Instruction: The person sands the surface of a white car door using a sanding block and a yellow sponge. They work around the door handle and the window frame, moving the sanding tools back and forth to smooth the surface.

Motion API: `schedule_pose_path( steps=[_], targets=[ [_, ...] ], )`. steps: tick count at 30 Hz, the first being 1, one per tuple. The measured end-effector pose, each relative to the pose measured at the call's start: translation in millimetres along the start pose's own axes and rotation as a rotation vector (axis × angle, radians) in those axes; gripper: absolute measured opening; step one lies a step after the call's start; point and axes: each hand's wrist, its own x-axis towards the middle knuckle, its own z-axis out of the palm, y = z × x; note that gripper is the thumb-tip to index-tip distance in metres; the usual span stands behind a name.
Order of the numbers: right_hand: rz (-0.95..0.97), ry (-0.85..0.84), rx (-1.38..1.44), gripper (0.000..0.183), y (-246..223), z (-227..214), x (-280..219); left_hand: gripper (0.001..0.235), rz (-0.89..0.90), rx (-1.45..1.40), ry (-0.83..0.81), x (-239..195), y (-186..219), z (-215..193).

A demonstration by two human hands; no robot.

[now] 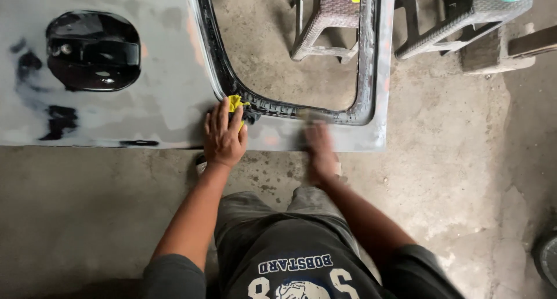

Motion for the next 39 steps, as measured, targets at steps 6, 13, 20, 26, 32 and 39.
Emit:
schedule_pose_path(
  steps=[6,13,20,26,32,39],
  targets=[
    [-0.493,-0.074,0.024,0.066,-64.1,5.2,7.2,0.057,-0.033,0.015,-0.009,-2.6,-3.0,2.6],
    [-0.050,0.357,0.042,0.050,65.9,-7.2,-2.1,0.056,-0.084,0.043,-0.024,-1.9,2.9,8.9],
    [-0.249,0.106,0.254,0.057,-70.4,6.7,-2.6,0.055,-0.105,0.039,0.004,0.2,7.5,9.0],
    [-0.379,-0.055,-0.002,0.076,0.8,-15.2,-0.8,0.053,-0.029,0.004,-0.041,-0.8,-22.6,11.4],
    [0.117,0.276,0.063,0.055,134.2,16.2,-19.7,0.048,-0.381,0.068,-0.035,31.7,-6.2,-4.7],
    [0.024,0.361,0.112,0.056,75.6,36.5,-0.9,0.059,0.410,0.132,-0.178,6.7,135.4,62.4]
  ],
)
